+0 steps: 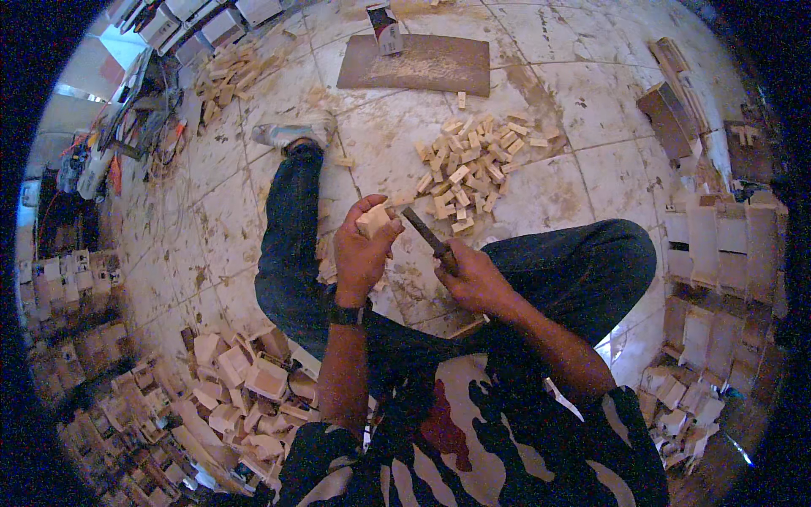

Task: The person sits on the floor and uses pliers to trim small wooden blocks one at a time, placing trimmed pieces into a pile on the floor. The person repeatedly picks up blocks, trims edges, and sets them down.

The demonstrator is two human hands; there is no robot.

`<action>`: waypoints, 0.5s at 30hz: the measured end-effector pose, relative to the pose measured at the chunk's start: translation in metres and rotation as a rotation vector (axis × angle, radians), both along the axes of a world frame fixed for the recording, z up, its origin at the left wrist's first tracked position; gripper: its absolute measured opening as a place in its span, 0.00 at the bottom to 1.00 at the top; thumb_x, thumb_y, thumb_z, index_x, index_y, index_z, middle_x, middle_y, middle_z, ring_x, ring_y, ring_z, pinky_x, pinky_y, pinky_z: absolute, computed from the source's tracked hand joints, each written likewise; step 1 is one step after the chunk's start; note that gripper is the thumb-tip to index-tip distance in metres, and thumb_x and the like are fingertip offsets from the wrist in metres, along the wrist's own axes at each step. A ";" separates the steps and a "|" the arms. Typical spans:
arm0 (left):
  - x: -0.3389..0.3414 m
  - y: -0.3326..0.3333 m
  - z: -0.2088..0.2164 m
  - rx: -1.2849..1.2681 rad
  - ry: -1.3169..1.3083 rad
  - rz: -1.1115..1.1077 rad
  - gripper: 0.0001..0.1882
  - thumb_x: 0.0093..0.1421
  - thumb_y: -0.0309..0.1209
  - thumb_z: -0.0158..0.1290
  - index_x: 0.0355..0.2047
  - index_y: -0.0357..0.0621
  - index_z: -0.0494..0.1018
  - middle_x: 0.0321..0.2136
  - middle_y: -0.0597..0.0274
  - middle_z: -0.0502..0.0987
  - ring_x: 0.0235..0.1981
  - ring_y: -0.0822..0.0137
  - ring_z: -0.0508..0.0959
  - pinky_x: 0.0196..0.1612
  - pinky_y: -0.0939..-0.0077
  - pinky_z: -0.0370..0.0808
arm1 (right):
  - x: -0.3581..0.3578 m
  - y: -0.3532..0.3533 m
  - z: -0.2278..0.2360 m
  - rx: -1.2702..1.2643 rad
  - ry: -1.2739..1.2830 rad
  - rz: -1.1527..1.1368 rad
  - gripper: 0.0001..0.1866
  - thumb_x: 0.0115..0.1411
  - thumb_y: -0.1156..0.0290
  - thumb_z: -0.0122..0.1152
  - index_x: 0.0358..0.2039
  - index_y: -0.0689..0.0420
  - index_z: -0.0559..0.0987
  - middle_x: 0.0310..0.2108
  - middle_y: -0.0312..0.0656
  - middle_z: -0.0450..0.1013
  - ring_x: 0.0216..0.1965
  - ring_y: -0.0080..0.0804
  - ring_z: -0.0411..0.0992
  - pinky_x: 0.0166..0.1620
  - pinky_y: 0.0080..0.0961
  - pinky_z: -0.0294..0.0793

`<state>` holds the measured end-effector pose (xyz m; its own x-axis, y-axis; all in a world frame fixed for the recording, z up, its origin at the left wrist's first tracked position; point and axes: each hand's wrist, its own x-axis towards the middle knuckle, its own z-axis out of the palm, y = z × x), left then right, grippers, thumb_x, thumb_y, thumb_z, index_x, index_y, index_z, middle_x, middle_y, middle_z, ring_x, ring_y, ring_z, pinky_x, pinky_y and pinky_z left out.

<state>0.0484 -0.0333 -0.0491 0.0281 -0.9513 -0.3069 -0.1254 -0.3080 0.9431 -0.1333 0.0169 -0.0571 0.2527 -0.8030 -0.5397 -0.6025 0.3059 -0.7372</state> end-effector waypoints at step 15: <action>-0.003 -0.009 -0.092 -0.279 -0.494 -0.192 0.12 0.49 0.22 0.54 0.36 0.31 0.72 0.24 0.57 0.76 0.21 0.67 0.78 0.23 0.75 0.79 | 0.022 -0.002 -0.059 -0.682 0.899 0.223 0.17 0.54 0.71 0.49 0.45 0.61 0.68 0.34 0.51 0.70 0.36 0.45 0.70 0.33 0.38 0.68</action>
